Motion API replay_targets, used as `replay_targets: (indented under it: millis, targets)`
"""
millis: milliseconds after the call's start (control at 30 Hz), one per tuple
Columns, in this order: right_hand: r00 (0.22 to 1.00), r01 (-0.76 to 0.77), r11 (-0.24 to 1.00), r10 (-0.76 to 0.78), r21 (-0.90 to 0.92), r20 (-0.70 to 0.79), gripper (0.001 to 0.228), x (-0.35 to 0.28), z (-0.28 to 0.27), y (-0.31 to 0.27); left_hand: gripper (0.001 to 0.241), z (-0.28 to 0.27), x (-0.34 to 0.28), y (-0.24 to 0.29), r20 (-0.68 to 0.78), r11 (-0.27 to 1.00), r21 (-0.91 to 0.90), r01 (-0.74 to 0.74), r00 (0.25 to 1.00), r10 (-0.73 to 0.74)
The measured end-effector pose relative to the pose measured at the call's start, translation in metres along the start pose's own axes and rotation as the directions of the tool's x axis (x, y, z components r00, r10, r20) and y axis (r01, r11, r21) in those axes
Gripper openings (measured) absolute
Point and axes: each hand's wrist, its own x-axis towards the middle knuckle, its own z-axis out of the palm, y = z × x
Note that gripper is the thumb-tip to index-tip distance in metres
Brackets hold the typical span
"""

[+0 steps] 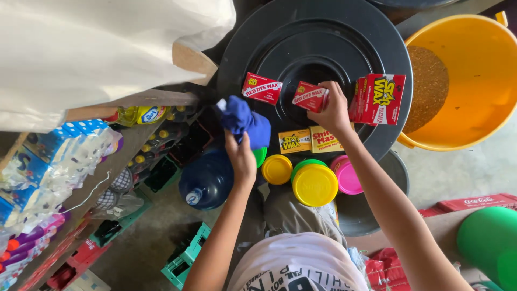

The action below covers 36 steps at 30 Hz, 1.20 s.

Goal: Wiping dust off various retail products and organizing them on shelves and storage bins.

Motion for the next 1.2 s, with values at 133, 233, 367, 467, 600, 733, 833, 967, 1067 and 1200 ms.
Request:
replay_targets:
  millis: [133,233,367,467,600,733,833,967,1067,1200]
  targets:
    - [0.979,-0.204,0.764,0.162,0.613,0.124,0.072,-0.03,-0.017,-0.051,0.048,0.041,-0.002,0.113,0.203,0.889,0.263,-0.374,0.923,0.328]
    - [0.965,0.247,0.743,-0.243,0.622,-0.093,0.069,-0.051,-0.022,-0.072,0.048,0.062,-0.008,0.133,0.383,0.677,0.368,-0.637,0.767,0.514]
    - [0.994,0.023,0.561,-0.104,0.827,0.043,0.071,-0.066,-0.035,-0.099,0.037,0.056,-0.002,0.133,0.371,0.673,0.496,-0.548,0.835,0.406]
    - [0.984,0.117,0.602,-0.179,0.79,-0.009,0.072,-0.069,-0.028,-0.087,0.041,0.054,-0.017,0.157,0.405,0.655,0.489,-0.576,0.815,0.415]
    - [1.0,-0.006,0.559,-0.018,0.829,0.019,0.082,-0.076,-0.02,-0.075,0.039,0.046,0.009,0.148,0.447,0.574,0.515,-0.637,0.77,0.455]
    - [0.965,-0.126,0.409,-0.162,0.904,0.208,0.081,-0.066,-0.055,-0.116,0.033,0.052,0.028,0.18,0.452,0.527,0.602,-0.6,0.8,0.395]
    - [0.963,-0.049,0.361,-0.23,0.931,0.14,0.092,-0.067,-0.063,-0.121,0.032,0.045,0.047,0.201,0.531,0.513,0.652,-0.558,0.819,0.217]
    - [0.974,-0.013,0.284,-0.215,0.959,0.076,0.071,-0.072,-0.075,-0.12,0.034,0.014,0.077,0.175,0.476,0.827,0.56,-0.047,0.835,-0.275]
    - [0.991,0.0,0.22,-0.132,0.976,0.03,0.069,-0.071,-0.078,-0.121,0.036,0.015,0.06,0.15,0.493,0.958,0.039,0.285,0.828,-0.266]
    - [0.993,0.099,0.218,0.043,0.971,-0.111,0.073,-0.056,-0.064,-0.126,0.043,0.059,0.0,0.166,0.129,0.967,-0.206,-0.151,0.975,0.18]
